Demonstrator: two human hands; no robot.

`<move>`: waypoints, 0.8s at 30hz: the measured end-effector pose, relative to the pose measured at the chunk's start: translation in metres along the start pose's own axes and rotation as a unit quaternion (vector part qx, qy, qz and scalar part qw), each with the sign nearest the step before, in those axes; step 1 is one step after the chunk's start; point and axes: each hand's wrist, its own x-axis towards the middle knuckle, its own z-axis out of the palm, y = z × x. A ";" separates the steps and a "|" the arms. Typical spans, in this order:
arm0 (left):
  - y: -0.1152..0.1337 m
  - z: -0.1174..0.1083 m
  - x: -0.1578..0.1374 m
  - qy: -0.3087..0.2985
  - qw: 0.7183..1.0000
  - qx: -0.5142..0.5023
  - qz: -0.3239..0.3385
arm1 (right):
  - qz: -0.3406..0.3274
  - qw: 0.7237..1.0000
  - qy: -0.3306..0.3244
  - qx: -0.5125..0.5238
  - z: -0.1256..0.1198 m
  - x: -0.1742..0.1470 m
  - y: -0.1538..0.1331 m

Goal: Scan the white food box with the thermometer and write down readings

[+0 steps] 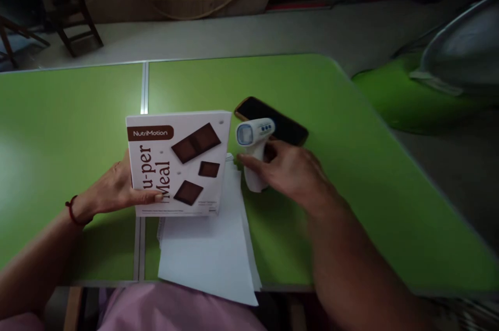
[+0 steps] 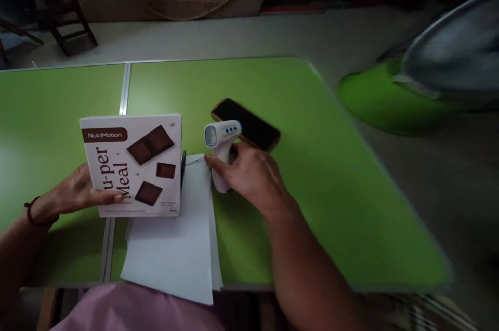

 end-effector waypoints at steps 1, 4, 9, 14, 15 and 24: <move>0.000 0.000 0.000 -0.004 1.000 -0.003 0.000 | -0.005 1.000 -0.004 -0.021 0.003 0.002 0.002; -0.001 -0.001 0.001 -0.017 1.000 -0.013 0.001 | -0.031 0.998 -0.007 -0.057 0.011 0.006 0.010; 0.001 -0.001 0.001 -0.012 1.000 -0.018 0.010 | -0.069 0.992 0.017 -0.106 0.021 0.009 0.016; 0.003 0.000 0.002 -0.011 1.000 -0.017 0.011 | -0.053 0.988 -0.012 -0.143 0.021 0.008 0.012; 0.003 0.000 0.002 -0.011 1.000 -0.018 0.011 | -0.052 0.987 -0.009 -0.151 0.019 0.006 0.011; 0.003 0.001 0.001 -0.003 0.999 -0.045 -0.003 | -0.390 0.920 0.004 0.045 0.027 -0.024 -0.006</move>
